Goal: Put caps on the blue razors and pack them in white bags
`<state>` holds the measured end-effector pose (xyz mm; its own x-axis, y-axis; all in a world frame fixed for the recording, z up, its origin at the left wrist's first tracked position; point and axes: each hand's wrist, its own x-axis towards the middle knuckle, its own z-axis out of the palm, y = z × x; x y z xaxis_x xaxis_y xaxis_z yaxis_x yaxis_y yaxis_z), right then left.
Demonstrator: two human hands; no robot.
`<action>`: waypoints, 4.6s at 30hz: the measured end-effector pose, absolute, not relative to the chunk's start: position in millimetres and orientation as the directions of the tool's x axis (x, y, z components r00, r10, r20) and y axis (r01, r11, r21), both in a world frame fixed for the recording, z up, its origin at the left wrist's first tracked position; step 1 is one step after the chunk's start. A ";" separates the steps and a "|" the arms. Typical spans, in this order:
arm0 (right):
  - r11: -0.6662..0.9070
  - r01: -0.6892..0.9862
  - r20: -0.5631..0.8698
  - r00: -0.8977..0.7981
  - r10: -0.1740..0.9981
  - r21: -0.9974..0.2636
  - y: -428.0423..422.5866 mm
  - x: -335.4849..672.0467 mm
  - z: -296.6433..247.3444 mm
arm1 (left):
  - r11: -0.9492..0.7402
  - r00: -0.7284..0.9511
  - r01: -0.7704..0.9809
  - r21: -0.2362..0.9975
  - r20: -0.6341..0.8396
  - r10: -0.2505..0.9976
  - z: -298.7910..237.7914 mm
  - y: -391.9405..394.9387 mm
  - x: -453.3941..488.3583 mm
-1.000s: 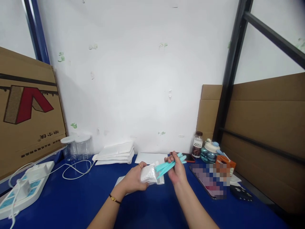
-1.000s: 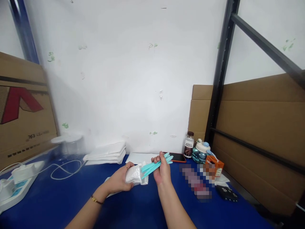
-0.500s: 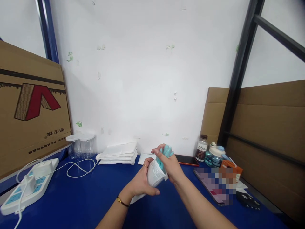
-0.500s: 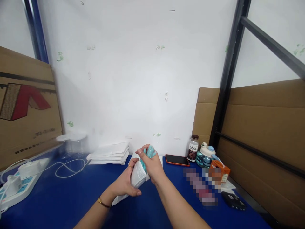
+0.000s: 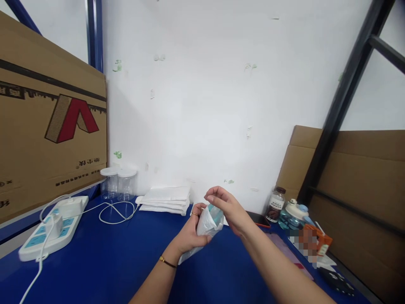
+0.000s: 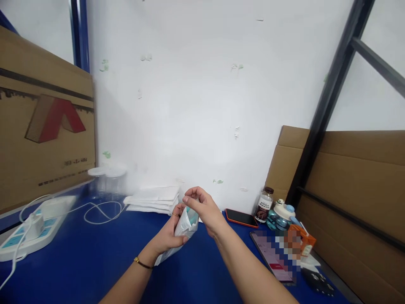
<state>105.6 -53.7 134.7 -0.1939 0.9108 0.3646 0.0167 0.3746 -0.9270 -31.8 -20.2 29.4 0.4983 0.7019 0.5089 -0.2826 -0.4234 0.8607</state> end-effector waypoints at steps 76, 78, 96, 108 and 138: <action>0.476 0.878 0.537 -0.377 0.755 -0.053 -181.1 163.9 -65.5 | -0.756 0.743 0.574 0.314 0.189 0.642 -26.6 -135.9 -25.9; 0.480 0.877 0.551 -0.394 0.736 -0.013 -178.3 165.8 -61.1 | -0.766 0.740 0.596 0.241 0.206 0.641 -21.6 -134.3 -20.8; 0.075 0.356 0.187 0.290 0.939 -0.931 51.6 226.3 5.6 | -0.346 0.112 0.450 0.823 0.333 0.936 1.1 -3.8 -73.8; 0.279 0.953 0.290 -0.234 0.928 -0.121 59.1 202.8 -31.1 | -0.390 0.283 0.571 0.723 0.272 0.920 -6.4 -20.4 -67.8; 0.412 0.021 0.412 -0.009 0.911 -0.911 10.2 82.6 56.1 | 0.073 0.207 -0.704 0.707 0.107 0.972 1.8 -1.2 -69.6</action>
